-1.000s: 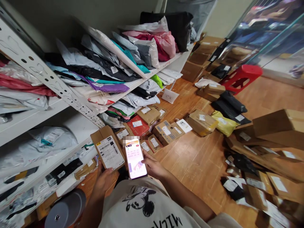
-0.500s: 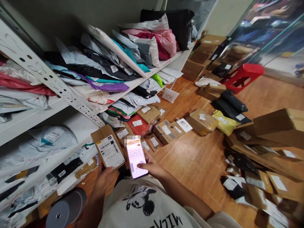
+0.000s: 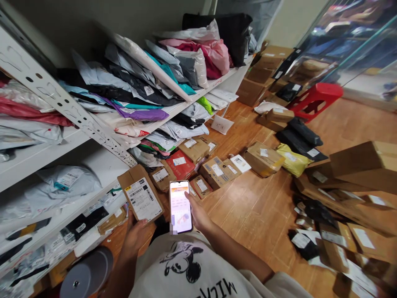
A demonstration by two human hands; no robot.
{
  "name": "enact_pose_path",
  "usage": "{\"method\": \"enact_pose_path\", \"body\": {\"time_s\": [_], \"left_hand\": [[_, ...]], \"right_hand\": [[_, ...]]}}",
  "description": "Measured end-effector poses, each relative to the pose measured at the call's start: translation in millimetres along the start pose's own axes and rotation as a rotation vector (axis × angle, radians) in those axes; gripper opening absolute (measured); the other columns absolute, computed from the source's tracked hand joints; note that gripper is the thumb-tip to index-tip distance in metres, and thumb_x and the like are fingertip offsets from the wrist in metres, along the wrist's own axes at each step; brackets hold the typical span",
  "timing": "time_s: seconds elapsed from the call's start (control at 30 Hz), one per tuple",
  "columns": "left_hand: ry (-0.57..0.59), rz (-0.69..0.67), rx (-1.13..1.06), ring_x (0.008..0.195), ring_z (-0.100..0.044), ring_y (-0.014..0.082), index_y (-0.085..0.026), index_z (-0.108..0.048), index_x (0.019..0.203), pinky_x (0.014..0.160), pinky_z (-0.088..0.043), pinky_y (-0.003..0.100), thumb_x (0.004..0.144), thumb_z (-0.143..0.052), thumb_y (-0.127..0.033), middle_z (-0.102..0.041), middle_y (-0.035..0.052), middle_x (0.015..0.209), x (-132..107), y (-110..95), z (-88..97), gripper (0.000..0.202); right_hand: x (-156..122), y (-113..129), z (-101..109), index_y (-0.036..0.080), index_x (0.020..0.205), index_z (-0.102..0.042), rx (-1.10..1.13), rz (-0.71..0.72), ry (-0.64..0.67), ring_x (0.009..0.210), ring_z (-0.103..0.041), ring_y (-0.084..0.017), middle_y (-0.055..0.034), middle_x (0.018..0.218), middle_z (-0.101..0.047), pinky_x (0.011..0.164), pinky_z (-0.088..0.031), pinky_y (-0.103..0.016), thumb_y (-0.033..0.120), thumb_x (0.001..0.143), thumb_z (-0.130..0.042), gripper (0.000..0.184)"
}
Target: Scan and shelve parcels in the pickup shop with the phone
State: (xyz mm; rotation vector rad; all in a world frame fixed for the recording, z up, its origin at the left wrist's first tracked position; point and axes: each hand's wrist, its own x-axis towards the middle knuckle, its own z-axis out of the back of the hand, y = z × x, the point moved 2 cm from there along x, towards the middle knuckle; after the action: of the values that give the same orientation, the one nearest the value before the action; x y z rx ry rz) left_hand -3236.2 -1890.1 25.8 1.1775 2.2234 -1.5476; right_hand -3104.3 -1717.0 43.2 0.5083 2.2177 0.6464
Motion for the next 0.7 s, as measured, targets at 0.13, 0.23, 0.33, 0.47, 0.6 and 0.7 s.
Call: {"method": "enact_pose_path", "body": {"time_s": [0.13, 0.23, 0.33, 0.47, 0.6, 0.7], "left_hand": [[-0.022, -0.060, 0.028, 0.122, -0.054, 0.0311, -0.037, -0.057, 0.118, 0.107, -0.041, 0.048, 0.054, -0.079, -0.016, -0.068, -0.0006, 0.118, -4, -4, -2.3, 0.071], [-0.042, -0.053, 0.034, 0.123, -0.053, 0.0316, -0.036, -0.058, 0.118, 0.107, -0.041, 0.048, 0.054, -0.079, -0.017, -0.067, -0.0003, 0.119, -5, -6, -2.1, 0.071], [-0.060, -0.060, 0.033, 0.127, -0.050, 0.0319, -0.036, -0.058, 0.118, 0.108, -0.041, 0.045, 0.053, -0.078, -0.016, -0.066, -0.0004, 0.123, -8, -8, -3.4, 0.071], [-0.070, -0.058, 0.053, 0.129, -0.049, 0.0305, -0.035, -0.058, 0.120, 0.108, -0.043, 0.041, 0.057, -0.078, -0.016, -0.065, -0.0013, 0.125, -17, -12, -8.9, 0.069], [-0.054, -0.051, 0.051, 0.126, -0.052, 0.0292, -0.034, -0.057, 0.122, 0.103, -0.046, 0.039, 0.056, -0.079, -0.015, -0.065, -0.0006, 0.125, -19, -12, -9.9, 0.072], [-0.046, -0.050, 0.039, 0.120, -0.056, 0.0291, -0.034, -0.056, 0.122, 0.097, -0.050, 0.037, 0.050, -0.082, -0.015, -0.067, 0.0004, 0.121, -15, -10, -7.1, 0.079]], "right_hand": [[-1, -2, 0, 0.021, 0.097, -0.063, -0.013, -0.017, -0.002, 0.071, -0.067, -0.023, -0.0026, 0.078, -0.074, 0.069, -0.050, -0.034, 0.051, 0.065, -0.073, 0.045], [0, -3, 1, 0.020, 0.094, -0.063, -0.025, -0.021, -0.013, 0.071, -0.066, -0.022, -0.0023, 0.077, -0.073, 0.068, -0.048, -0.033, 0.050, 0.066, -0.070, 0.041], [0, -2, 1, 0.020, 0.092, -0.063, -0.034, -0.023, -0.010, 0.075, -0.067, -0.024, -0.0032, 0.081, -0.074, 0.070, -0.049, -0.034, 0.048, 0.067, -0.068, 0.038], [-3, 0, 1, 0.021, 0.094, -0.062, -0.041, -0.009, 0.011, 0.079, -0.066, -0.025, -0.0028, 0.086, -0.074, 0.073, -0.048, -0.035, 0.039, 0.064, -0.069, 0.036], [-6, 4, 1, 0.022, 0.094, -0.061, -0.049, 0.009, 0.019, 0.079, -0.066, -0.024, -0.0018, 0.086, -0.074, 0.069, -0.047, -0.033, 0.040, 0.061, -0.073, 0.039], [-6, 4, 0, 0.021, 0.093, -0.061, -0.058, 0.011, 0.000, 0.071, -0.064, -0.021, -0.0016, 0.082, -0.073, 0.065, -0.046, -0.031, 0.050, 0.065, -0.074, 0.042]]}}
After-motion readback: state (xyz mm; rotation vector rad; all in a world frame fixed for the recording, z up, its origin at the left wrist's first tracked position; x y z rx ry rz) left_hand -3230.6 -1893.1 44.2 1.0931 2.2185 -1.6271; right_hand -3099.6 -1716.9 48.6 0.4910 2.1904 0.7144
